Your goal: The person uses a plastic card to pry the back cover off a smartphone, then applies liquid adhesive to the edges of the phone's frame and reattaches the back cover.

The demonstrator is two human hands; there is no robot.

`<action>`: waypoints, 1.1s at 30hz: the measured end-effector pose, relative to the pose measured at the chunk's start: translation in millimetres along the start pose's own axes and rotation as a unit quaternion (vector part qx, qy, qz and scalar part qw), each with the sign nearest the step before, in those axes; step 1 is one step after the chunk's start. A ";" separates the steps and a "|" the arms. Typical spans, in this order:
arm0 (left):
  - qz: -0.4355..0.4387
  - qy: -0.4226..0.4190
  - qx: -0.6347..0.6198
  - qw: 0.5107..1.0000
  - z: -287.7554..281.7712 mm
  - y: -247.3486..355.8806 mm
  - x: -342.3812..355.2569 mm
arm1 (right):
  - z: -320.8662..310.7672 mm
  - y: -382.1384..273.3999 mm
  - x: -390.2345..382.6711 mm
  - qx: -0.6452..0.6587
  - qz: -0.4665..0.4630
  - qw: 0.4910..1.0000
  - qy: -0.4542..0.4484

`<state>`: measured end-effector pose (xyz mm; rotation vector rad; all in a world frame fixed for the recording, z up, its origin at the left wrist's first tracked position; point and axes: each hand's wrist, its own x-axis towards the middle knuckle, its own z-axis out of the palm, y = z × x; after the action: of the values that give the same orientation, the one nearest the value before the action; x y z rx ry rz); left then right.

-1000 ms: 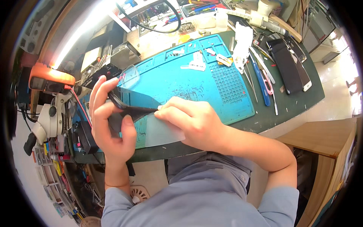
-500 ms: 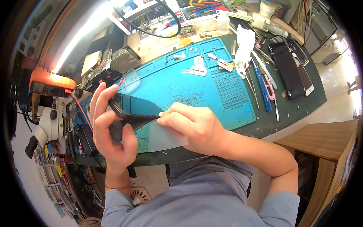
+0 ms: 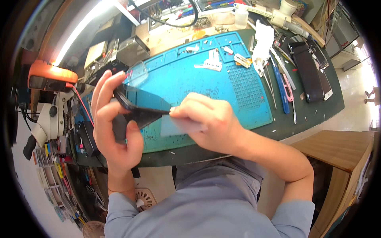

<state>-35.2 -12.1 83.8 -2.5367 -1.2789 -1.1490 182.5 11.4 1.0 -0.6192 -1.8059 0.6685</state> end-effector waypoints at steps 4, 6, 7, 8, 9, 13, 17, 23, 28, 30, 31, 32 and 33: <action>0.007 -0.001 -0.012 1.000 -1.2 -0.3 3.0 | -2.5 -0.4 0.9 -0.017 -0.006 1.000 -0.002; 0.010 -0.002 -0.022 1.000 -0.9 -1.1 2.7 | -1.9 -0.3 -0.3 -0.014 0.000 1.000 0.001; 0.010 -0.003 -0.024 1.000 -0.8 -1.4 2.7 | -2.0 -0.1 -0.6 -0.013 0.001 1.000 0.003; 0.011 -0.003 -0.026 1.000 -0.7 -1.7 2.8 | -2.7 -1.1 -0.1 -0.024 0.001 1.000 0.002; 0.012 -0.003 -0.026 1.000 -1.1 -1.8 3.4 | -3.9 -3.3 1.2 -0.033 0.001 0.999 0.000; 0.016 -0.006 -0.023 1.000 -2.2 -1.2 6.3 | -2.1 -2.6 1.2 -0.047 -0.016 0.999 0.006; 0.012 -0.011 -0.026 1.000 -2.8 -1.9 5.9 | -2.7 -2.0 0.4 -0.041 -0.017 0.999 0.003; 0.022 -0.012 -0.026 0.999 -3.3 -2.4 8.5 | 2.0 3.9 -0.7 -0.046 -0.050 0.998 0.015; 0.022 -0.022 -0.023 0.999 -4.2 -1.9 10.3 | -0.5 0.1 -0.8 -0.084 -0.034 0.996 -0.016; 0.021 -0.028 -0.021 0.999 -5.3 -1.7 11.1 | 0.0 0.0 -1.1 -0.089 -0.033 0.995 -0.015; 0.021 -0.031 -0.020 0.999 -5.7 -1.5 11.5 | 0.1 -0.3 -1.2 -0.092 -0.034 0.995 -0.015; 0.022 -0.033 -0.018 0.999 -5.6 -1.3 11.7 | -0.3 -1.0 -1.7 -0.091 -0.026 0.995 -0.017; 0.023 -0.033 -0.017 0.999 -5.9 -1.1 12.0 | -0.6 -2.1 -1.7 -0.090 -0.018 0.996 -0.020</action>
<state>-35.0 -5.7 95.5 -2.6359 -1.2168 -1.0960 183.4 8.8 1.5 -0.6940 -1.9233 0.5002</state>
